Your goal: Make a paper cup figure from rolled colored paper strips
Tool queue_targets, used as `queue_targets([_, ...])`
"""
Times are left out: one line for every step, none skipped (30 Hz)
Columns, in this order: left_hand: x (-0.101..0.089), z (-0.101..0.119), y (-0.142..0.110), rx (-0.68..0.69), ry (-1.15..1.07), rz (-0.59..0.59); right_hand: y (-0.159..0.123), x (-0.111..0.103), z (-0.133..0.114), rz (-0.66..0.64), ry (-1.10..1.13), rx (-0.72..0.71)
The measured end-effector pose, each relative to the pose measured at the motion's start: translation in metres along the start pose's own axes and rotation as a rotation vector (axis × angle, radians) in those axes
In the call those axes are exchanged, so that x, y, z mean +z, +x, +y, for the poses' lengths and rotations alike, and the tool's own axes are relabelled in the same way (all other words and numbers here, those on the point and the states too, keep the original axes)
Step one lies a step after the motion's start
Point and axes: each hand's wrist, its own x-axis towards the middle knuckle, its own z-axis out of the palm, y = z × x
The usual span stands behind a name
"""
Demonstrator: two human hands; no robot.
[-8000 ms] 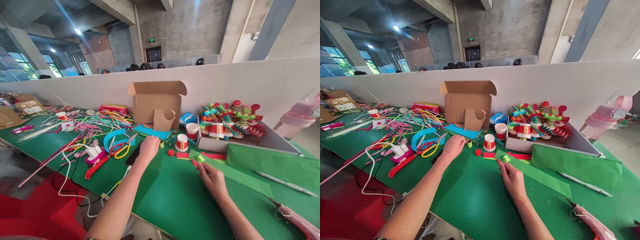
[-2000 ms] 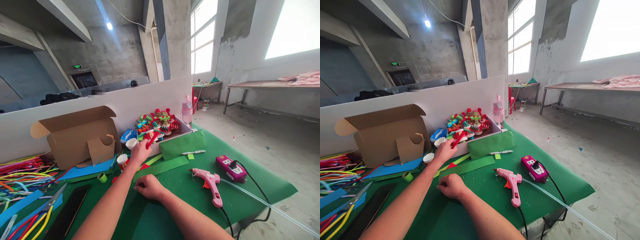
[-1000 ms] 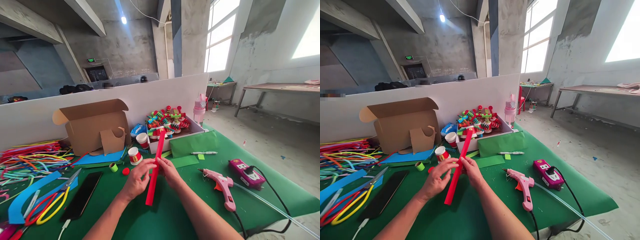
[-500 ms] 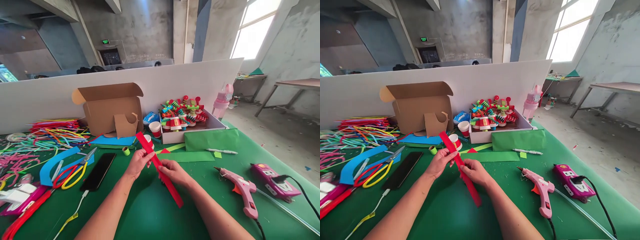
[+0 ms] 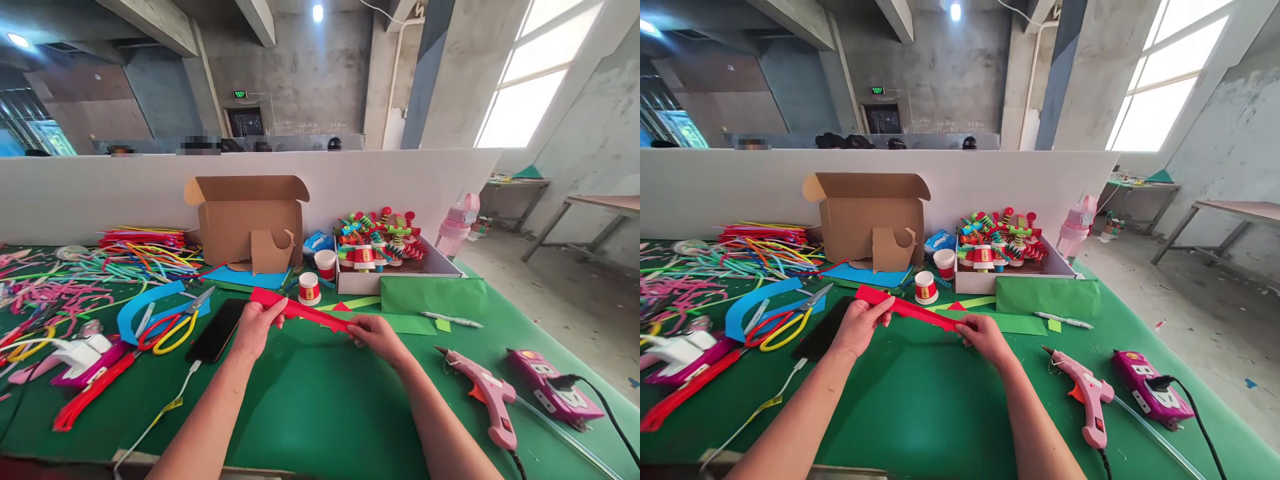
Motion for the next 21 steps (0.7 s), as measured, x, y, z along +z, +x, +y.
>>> queue_targets([-0.010, 0.003, -0.009, -0.013, 0.024, 0.011, -0.006, -0.003, -0.003, 0.007, -0.025, -0.015])
queue_targets([-0.019, 0.005, -0.020, -0.031, 0.051, 0.014, -0.014, -0.005, -0.005, 0.010, -0.061, -0.029])
queue_targets([-0.029, 0.006, -0.031, -0.052, 0.084, 0.007, -0.023, -0.007, -0.008, 0.005, -0.107, -0.037])
queue_targets([-0.039, 0.004, -0.043, -0.078, 0.129, -0.011, -0.034, -0.007, -0.010, 0.007, -0.154, -0.041])
queue_targets([-0.048, 0.002, -0.055, -0.108, 0.188, -0.028, -0.046, -0.008, -0.012, 0.015, -0.199, -0.049])
queue_targets([-0.057, -0.003, -0.066, -0.140, 0.261, -0.053, -0.058, -0.007, -0.013, 0.032, -0.241, -0.059])
queue_targets([-0.066, -0.008, -0.076, -0.159, 0.350, -0.089, -0.071, -0.007, -0.013, 0.046, -0.278, -0.064])
queue_targets([-0.073, -0.015, -0.084, -0.142, 0.450, -0.093, -0.082, -0.007, -0.013, 0.054, -0.310, -0.059])
queue_targets([-0.079, -0.021, -0.091, -0.110, 0.571, -0.102, -0.092, -0.006, -0.012, 0.056, -0.343, -0.042])
queue_targets([-0.085, -0.027, -0.096, -0.047, 0.697, -0.106, -0.101, -0.007, -0.011, 0.051, -0.382, -0.017])
queue_targets([-0.088, -0.032, -0.100, 0.034, 0.811, -0.106, -0.108, -0.008, -0.009, 0.040, -0.433, 0.012])
queue_targets([-0.091, -0.035, -0.103, 0.129, 0.911, -0.091, -0.115, -0.009, -0.007, 0.035, -0.496, 0.036])
queue_targets([-0.091, -0.036, -0.106, 0.231, 0.991, -0.058, -0.120, -0.010, -0.004, 0.049, -0.571, 0.047])
queue_targets([-0.091, -0.036, -0.108, 0.333, 1.052, -0.013, -0.124, -0.011, -0.002, 0.087, -0.654, 0.045])
queue_targets([-0.089, -0.034, -0.111, 0.433, 1.094, 0.042, -0.128, -0.012, -0.001, 0.148, -0.737, 0.029])
queue_targets([-0.085, -0.031, -0.114, 0.526, 1.117, 0.088, -0.131, -0.011, 0.000, 0.227, -0.813, -0.002])
queue_targets([-0.080, -0.028, -0.118, 0.612, 1.122, 0.101, -0.134, -0.009, -0.001, 0.316, -0.874, -0.049])
queue_targets([-0.073, -0.024, -0.123, 0.690, 1.104, 0.080, -0.136, -0.005, -0.003, 0.395, -0.914, -0.107])
queue_targets([-0.065, -0.022, -0.128, 0.755, 1.068, 0.019, -0.138, 0.001, -0.005, 0.441, -0.928, -0.170])
queue_targets([-0.055, -0.021, -0.134, 0.805, 1.025, -0.062, -0.139, 0.009, -0.009, 0.449, -0.918, -0.234])
queue_targets([-0.046, -0.021, -0.139, 0.829, 0.994, -0.150, -0.139, 0.018, -0.012, 0.426, -0.888, -0.294])
